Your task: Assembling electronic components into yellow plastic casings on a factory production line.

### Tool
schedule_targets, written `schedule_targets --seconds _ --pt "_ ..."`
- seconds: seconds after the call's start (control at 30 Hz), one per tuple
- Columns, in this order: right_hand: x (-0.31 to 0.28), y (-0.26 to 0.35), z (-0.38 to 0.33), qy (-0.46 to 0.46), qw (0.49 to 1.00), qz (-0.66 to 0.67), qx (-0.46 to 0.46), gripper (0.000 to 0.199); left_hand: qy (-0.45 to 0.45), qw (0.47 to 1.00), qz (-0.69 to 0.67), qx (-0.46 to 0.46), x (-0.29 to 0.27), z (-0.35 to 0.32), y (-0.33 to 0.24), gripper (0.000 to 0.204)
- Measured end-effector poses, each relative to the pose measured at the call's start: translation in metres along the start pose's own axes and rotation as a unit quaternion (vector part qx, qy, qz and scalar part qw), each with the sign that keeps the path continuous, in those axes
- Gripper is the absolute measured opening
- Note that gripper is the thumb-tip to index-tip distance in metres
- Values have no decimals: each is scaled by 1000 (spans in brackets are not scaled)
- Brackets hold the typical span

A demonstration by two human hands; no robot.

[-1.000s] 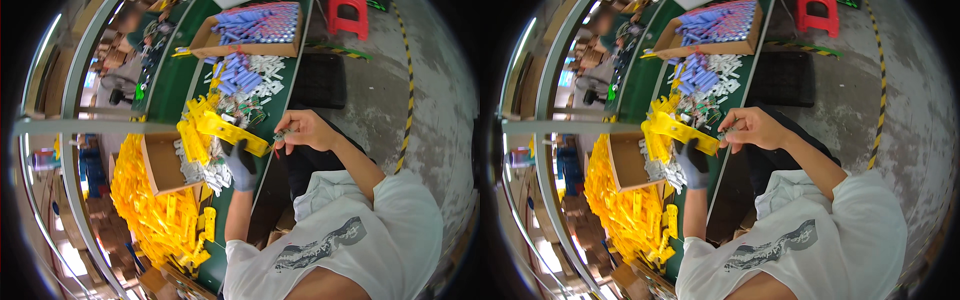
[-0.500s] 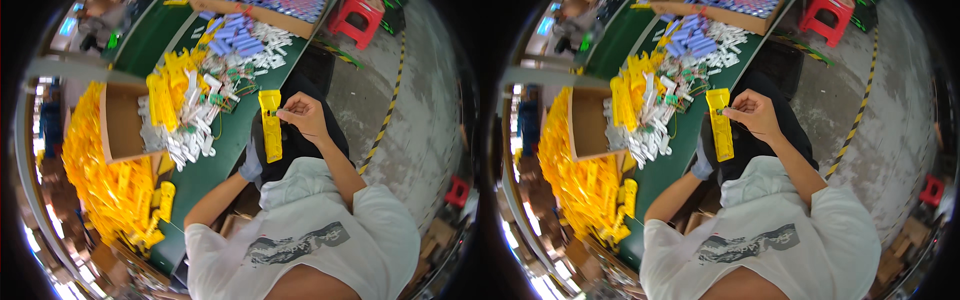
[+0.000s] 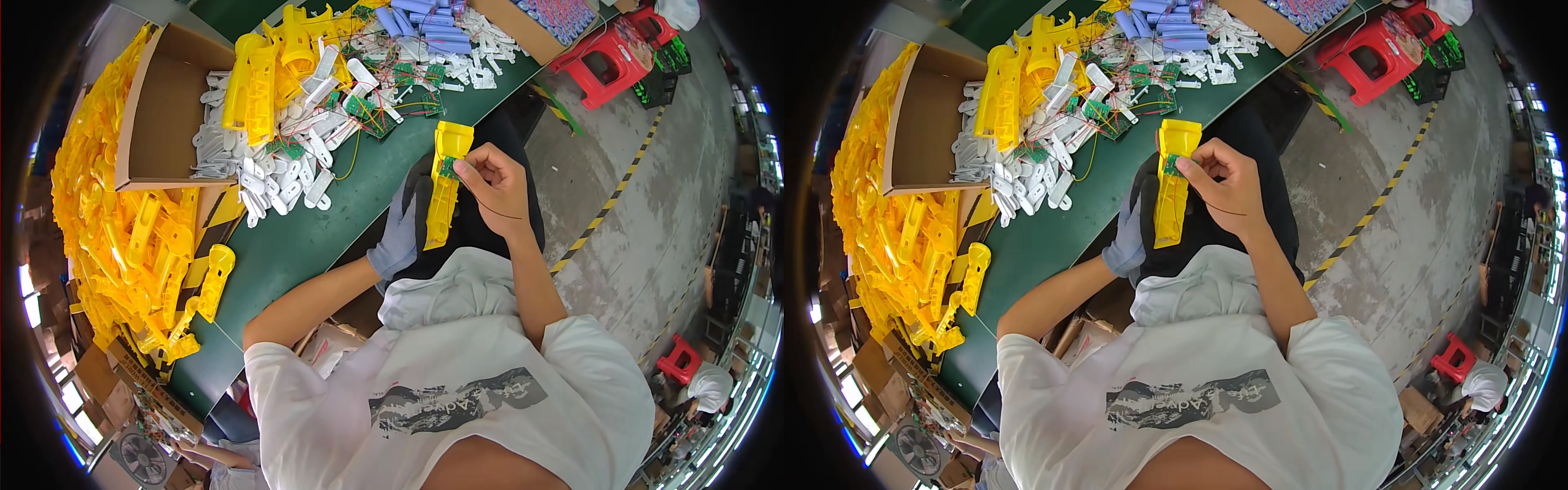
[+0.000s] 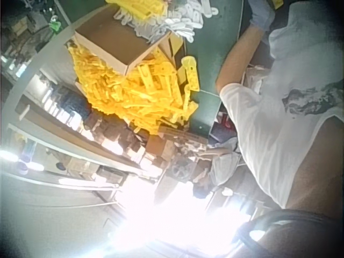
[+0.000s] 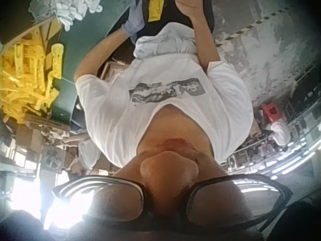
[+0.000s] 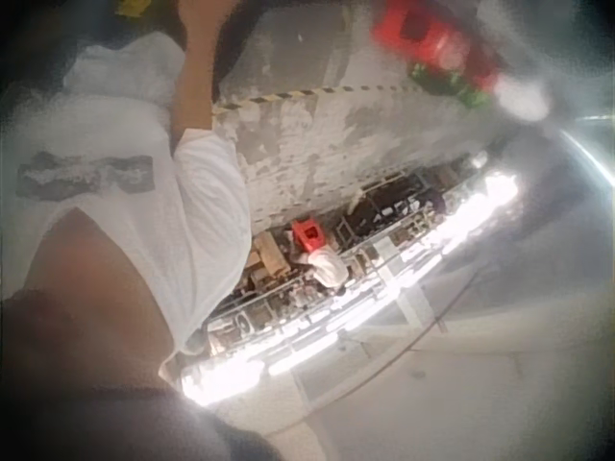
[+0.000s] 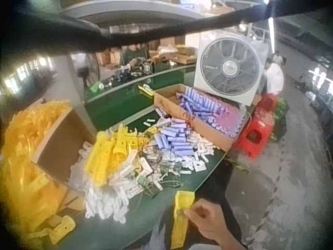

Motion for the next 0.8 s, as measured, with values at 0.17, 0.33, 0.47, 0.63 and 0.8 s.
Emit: schedule_targets --seconds 0.17,0.33,0.47,0.63,0.8 --pt "-5 3 -1 -6 998 -57 -28 15 3 1000 11 0 1 0 2 48" --pt "-2 5 -1 34 994 -95 -51 15 2 999 38 -7 -1 -1 -4 47" --pt "-7 5 -2 -1 994 -87 -70 14 -2 1000 22 -20 4 0 -2 44" --pt "-14 2 -5 -39 997 -47 -43 13 0 1000 19 -15 7 0 -1 35" --pt "-1 -8 -10 -28 1000 7 -3 14 -28 997 74 2 5 0 -3 24"
Point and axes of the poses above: each hand's wrist, its own z-axis towards the middle knuckle, its own x-axis out of the palm, y = z × x, the point moved 7 cm from there along z, towards the middle knuckle, and after that the axes turned 11 degrees about -z, right-handed, at the moved point
